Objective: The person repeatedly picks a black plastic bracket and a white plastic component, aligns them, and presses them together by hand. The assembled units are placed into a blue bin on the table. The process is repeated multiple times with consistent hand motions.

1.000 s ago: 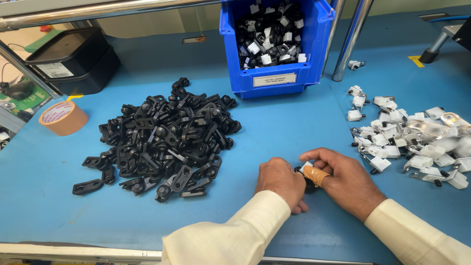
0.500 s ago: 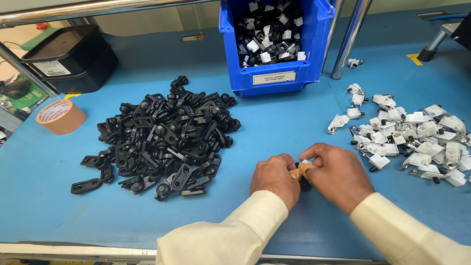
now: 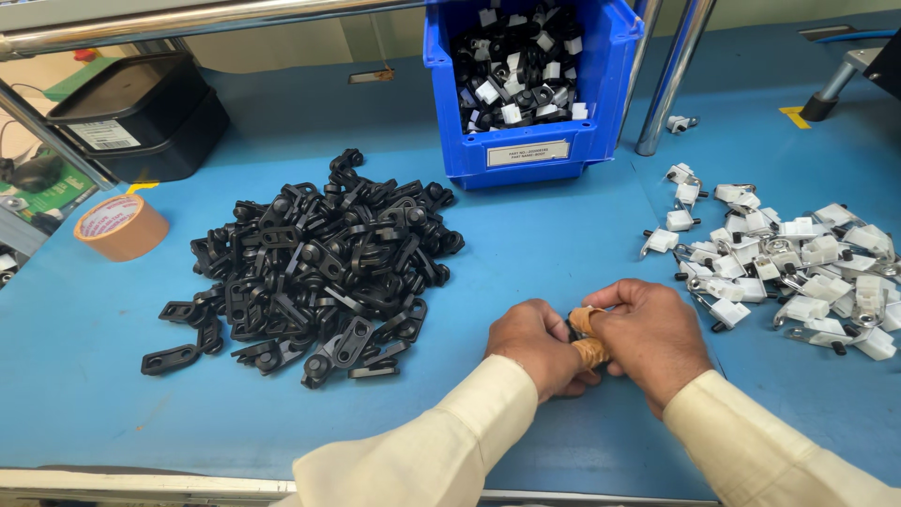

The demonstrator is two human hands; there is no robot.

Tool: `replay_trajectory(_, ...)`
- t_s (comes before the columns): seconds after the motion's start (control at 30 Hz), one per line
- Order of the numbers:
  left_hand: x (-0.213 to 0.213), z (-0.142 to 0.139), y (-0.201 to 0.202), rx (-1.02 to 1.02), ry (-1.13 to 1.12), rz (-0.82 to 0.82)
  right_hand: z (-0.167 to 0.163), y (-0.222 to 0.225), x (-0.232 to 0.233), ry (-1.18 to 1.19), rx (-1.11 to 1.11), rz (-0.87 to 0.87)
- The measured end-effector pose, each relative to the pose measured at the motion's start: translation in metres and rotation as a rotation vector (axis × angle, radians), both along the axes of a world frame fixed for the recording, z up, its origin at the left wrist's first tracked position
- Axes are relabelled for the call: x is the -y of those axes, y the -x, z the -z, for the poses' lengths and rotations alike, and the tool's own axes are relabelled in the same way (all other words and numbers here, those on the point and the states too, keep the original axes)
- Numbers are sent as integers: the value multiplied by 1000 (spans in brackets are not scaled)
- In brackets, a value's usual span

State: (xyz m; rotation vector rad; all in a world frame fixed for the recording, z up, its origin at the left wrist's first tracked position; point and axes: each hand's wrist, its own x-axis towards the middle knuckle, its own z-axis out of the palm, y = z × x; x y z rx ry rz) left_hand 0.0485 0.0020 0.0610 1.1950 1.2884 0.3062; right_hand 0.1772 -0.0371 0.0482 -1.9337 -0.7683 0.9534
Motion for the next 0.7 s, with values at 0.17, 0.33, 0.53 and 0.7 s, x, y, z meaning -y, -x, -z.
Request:
replay_trajectory(0.17, -2, 7, 6, 164, 164, -161, 2, -1, 8, -51, -276, 42)
replay_trajectory(0.33, 1, 12, 20, 360, 223, -150, 11, -14, 17, 108, -483, 68)
replay_trajectory(0.53, -1, 9, 21, 323, 185, -24, 20, -38, -1, 257, -627, -5)
replay_trajectory(0.7, 1, 8, 19, 257, 151, -33, 30, -39, -7, 209, -510, -49)
